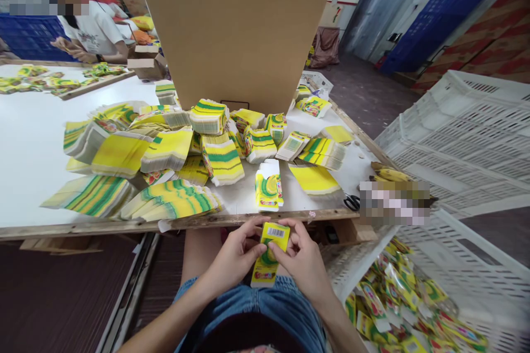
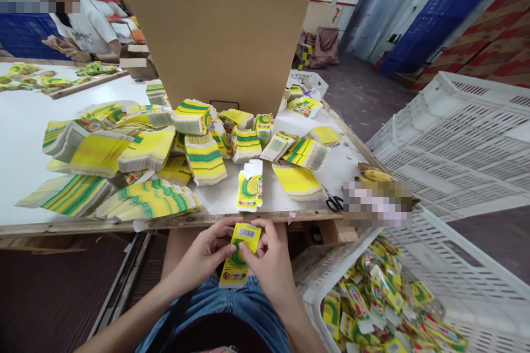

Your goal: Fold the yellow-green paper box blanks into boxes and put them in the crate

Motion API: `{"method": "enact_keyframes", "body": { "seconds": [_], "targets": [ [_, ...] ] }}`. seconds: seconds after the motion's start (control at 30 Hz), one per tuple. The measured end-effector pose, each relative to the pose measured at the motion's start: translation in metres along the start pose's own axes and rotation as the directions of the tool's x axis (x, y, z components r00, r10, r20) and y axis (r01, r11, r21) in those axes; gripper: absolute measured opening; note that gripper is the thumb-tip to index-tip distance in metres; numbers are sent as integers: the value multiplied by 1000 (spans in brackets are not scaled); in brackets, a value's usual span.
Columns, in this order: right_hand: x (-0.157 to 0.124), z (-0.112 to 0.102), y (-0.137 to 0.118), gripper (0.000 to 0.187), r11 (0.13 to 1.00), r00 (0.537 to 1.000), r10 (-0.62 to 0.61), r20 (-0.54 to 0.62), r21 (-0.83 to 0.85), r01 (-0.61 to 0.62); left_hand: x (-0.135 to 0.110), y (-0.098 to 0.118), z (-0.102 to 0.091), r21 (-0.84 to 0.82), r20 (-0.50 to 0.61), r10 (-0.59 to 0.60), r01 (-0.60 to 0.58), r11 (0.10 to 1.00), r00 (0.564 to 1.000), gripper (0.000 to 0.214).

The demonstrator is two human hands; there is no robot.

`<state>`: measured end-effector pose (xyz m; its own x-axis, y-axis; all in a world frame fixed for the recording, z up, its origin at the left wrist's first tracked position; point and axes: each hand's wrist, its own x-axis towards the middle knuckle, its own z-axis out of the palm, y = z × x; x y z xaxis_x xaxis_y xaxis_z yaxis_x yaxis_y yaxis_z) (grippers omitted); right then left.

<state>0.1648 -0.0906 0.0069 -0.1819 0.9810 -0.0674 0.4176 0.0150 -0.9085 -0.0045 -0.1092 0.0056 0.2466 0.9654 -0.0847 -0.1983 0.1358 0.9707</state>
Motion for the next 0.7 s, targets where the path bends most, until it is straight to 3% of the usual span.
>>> {"method": "enact_keyframes", "body": {
  "seconds": [0.13,0.27,0.33,0.47,0.53,0.63,0.7],
  "targets": [
    [0,-2,0,32,1000,999,-27,-36,9,28,0,3,-2,28,9,-5,4,1000,1000,48],
    [0,-10,5,39,984,995,-82,52,165,72,1,6,-8,6,-42,6,-6,1000,999,49],
    [1,-11,9,35,971,996,-85,36,229,74,2,6,-8,-20,-19,-13,12,1000,1000,49],
    [1,-8,15,28,933,998,-48,-47,355,62,5,-3,6,-30,-17,-29,28,999,999,49],
    [-1,-18,15,28,930,997,-46,-56,362,63,6,-7,15,9,-7,-14,14,1000,1000,48],
    [-9,-65,15,30,993,998,-46,-52,107,51,15,-9,18,250,29,107,-111,962,994,45],
    [-14,-110,17,33,962,988,-51,-143,-274,10,27,-6,9,540,34,251,-229,810,967,48]
  ]
}}
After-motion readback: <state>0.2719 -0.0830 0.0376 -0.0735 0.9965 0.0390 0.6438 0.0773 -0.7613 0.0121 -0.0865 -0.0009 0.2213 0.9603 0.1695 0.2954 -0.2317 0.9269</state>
